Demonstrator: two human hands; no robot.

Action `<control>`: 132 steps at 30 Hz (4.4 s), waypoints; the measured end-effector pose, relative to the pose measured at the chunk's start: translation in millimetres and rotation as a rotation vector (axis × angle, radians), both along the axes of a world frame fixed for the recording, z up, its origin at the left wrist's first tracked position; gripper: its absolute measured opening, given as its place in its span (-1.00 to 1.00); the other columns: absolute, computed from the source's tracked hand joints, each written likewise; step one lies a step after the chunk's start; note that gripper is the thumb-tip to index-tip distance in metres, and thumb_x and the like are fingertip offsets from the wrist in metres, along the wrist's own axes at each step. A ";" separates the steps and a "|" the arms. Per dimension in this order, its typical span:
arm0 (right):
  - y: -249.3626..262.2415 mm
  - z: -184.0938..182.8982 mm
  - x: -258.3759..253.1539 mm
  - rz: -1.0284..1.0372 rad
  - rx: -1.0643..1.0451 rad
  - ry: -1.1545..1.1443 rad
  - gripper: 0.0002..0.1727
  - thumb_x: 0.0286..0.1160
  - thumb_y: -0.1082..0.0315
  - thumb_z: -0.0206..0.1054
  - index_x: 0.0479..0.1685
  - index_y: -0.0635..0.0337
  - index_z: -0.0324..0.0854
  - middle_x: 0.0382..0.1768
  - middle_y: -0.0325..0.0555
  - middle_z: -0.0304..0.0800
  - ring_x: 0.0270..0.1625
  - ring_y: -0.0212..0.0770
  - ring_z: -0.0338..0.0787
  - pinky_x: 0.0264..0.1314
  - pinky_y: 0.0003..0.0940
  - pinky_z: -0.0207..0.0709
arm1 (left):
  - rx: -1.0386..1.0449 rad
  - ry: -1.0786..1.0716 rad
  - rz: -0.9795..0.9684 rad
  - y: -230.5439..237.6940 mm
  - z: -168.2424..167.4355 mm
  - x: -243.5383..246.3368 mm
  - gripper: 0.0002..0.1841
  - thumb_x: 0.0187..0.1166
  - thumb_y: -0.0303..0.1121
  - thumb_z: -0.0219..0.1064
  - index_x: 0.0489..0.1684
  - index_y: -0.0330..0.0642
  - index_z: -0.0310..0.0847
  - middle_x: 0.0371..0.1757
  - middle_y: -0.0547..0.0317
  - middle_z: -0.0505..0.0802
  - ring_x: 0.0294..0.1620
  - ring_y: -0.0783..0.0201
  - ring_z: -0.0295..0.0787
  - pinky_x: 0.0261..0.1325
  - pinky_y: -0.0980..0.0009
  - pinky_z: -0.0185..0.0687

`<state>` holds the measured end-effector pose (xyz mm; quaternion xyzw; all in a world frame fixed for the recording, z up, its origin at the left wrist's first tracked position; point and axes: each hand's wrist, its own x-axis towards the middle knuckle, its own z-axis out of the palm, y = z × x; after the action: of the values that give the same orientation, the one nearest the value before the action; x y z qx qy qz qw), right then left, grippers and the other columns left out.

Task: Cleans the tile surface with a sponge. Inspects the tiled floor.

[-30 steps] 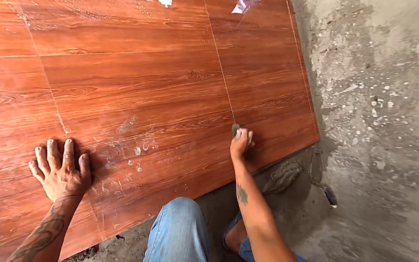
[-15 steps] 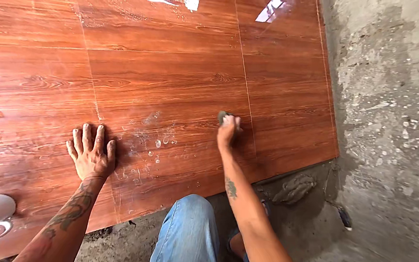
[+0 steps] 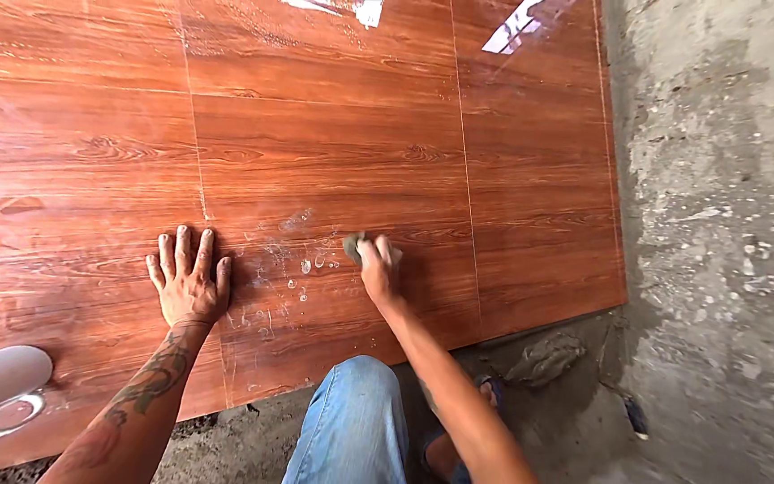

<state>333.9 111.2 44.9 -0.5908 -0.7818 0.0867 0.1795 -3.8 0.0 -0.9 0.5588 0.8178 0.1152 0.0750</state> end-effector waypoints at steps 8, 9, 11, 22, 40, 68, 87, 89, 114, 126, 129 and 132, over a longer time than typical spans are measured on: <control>118.1 3.1 11.5 -0.474 -0.030 -0.016 -0.73 0.59 0.33 0.26 0.10 0.17 0.79 0.13 0.17 0.79 0.14 0.17 0.81 0.19 0.27 0.58 | -0.006 0.023 0.006 0.1 -0.7 0.1 -0.32 0.73 0.25 -0.28 0.86 0.39 0.12 0.95 0.25 0.06 0.97 0.04 -0.27 0.86 -0.26 -0.43; 111.5 3.1 -20.5 -0.409 -0.011 -0.003 -0.77 0.55 0.37 0.28 0.04 0.15 0.78 0.09 0.15 0.78 0.08 0.14 0.82 0.13 0.22 0.63 | -0.004 0.021 0.004 0.6 -1.3 -0.3 -0.32 0.73 0.26 -0.27 0.87 0.39 0.11 0.95 0.26 0.05 0.97 0.04 -0.28 0.86 -0.26 -0.44; 60.8 -1.3 -62.5 -0.138 0.012 0.041 -0.84 0.50 0.43 0.32 -0.09 0.07 0.79 -0.04 0.12 0.74 -0.02 0.09 0.78 0.04 0.11 0.64 | 0.004 0.015 0.003 0.1 -2.2 -1.4 -0.32 0.73 0.27 -0.28 0.87 0.39 0.12 0.95 0.26 0.05 0.97 0.04 -0.28 0.86 -0.26 -0.46; 125.2 8.9 -23.5 -0.376 -0.043 -0.006 -0.75 0.62 0.33 0.24 0.08 0.20 0.77 0.13 0.19 0.77 0.17 0.20 0.78 0.21 0.28 0.58 | 0.019 0.034 -0.005 -0.7 -0.4 -0.5 -0.32 0.74 0.26 -0.29 0.86 0.37 0.15 0.93 0.22 0.12 0.96 -0.01 -0.22 0.86 -0.26 -0.40; -18.4 4.3 100.5 0.001 0.053 -0.105 -0.82 0.57 0.33 0.33 -0.22 0.05 0.88 -0.26 0.00 0.81 -0.14 0.04 0.82 0.03 0.12 0.62 | -0.017 0.006 -0.003 3.6 3.5 1.3 -0.31 0.72 0.26 -0.30 0.87 0.37 0.11 0.95 0.21 0.07 0.96 0.01 -0.26 0.86 -0.25 -0.44; 11.9 -3.9 54.5 -0.365 -0.027 -0.062 -0.78 0.69 0.34 0.19 -0.03 0.18 0.75 0.06 0.14 0.76 0.14 0.15 0.77 0.17 0.21 0.60 | -0.040 -0.003 -0.013 -3.4 1.9 -0.6 -0.31 0.72 0.26 -0.29 0.88 0.38 0.10 0.94 0.20 0.07 0.96 -0.02 -0.26 0.85 -0.29 -0.44; -151.7 8.4 109.5 -0.022 -0.075 -0.043 -0.84 0.56 0.29 0.38 -0.23 0.07 0.88 -0.29 -0.03 0.78 -0.14 -0.02 0.79 -0.01 -0.01 0.61 | -0.020 -0.015 -0.007 3.1 12.0 3.6 -0.31 0.75 0.26 -0.32 0.87 0.31 0.11 0.93 0.08 0.09 0.95 -0.14 -0.23 0.83 -0.33 -0.44; -110.9 12.0 84.3 -0.013 -0.055 -0.029 -0.84 0.53 0.36 0.36 -0.23 0.10 0.89 -0.28 0.02 0.80 -0.13 0.04 0.81 0.00 0.05 0.63 | -0.020 -0.010 -0.013 2.3 13.7 4.7 -0.31 0.76 0.26 -0.31 0.87 0.31 0.12 0.93 0.08 0.10 0.95 -0.13 -0.21 0.83 -0.31 -0.44; -162.8 16.2 102.2 0.077 -0.125 -0.105 -0.81 0.57 0.21 0.37 -0.20 0.01 0.90 -0.31 -0.04 0.77 -0.15 0.01 0.78 -0.07 0.03 0.59 | -0.013 -0.016 -0.007 2.1 12.4 2.9 -0.31 0.75 0.26 -0.31 0.87 0.31 0.12 0.93 0.09 0.10 0.95 -0.11 -0.22 0.84 -0.32 -0.42; -110.4 18.5 71.1 0.090 -0.219 -0.127 -0.80 0.62 0.24 0.30 -0.13 0.03 0.85 -0.13 0.03 0.81 0.04 0.09 0.80 0.06 0.16 0.64 | -0.018 -0.016 -0.018 1.9 12.0 0.9 -0.31 0.76 0.26 -0.31 0.88 0.32 0.11 0.94 0.14 0.08 0.96 -0.09 -0.25 0.85 -0.30 -0.45; -155.0 17.9 83.7 0.122 -0.119 -0.100 -0.82 0.56 0.22 0.38 -0.23 0.00 0.90 -0.32 -0.06 0.76 -0.16 -0.01 0.77 -0.09 0.00 0.59 | -0.002 -0.014 -0.011 2.6 11.2 1.7 -0.31 0.76 0.25 -0.31 0.87 0.30 0.12 0.94 0.10 0.10 0.95 -0.11 -0.24 0.85 -0.30 -0.44; -77.5 20.5 30.0 0.077 -0.092 -0.095 -0.85 0.52 0.30 0.38 -0.28 0.05 0.87 -0.31 0.00 0.80 -0.11 0.08 0.81 -0.04 0.11 0.61 | -0.006 -0.009 -0.018 2.2 10.4 2.1 -0.31 0.76 0.26 -0.31 0.87 0.31 0.11 0.93 0.09 0.10 0.95 -0.11 -0.22 0.84 -0.31 -0.42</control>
<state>363.9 33.7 65.5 -0.5714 -0.8067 0.1013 0.1117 -1.7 2.2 9.5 0.5655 0.8127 0.1146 0.0812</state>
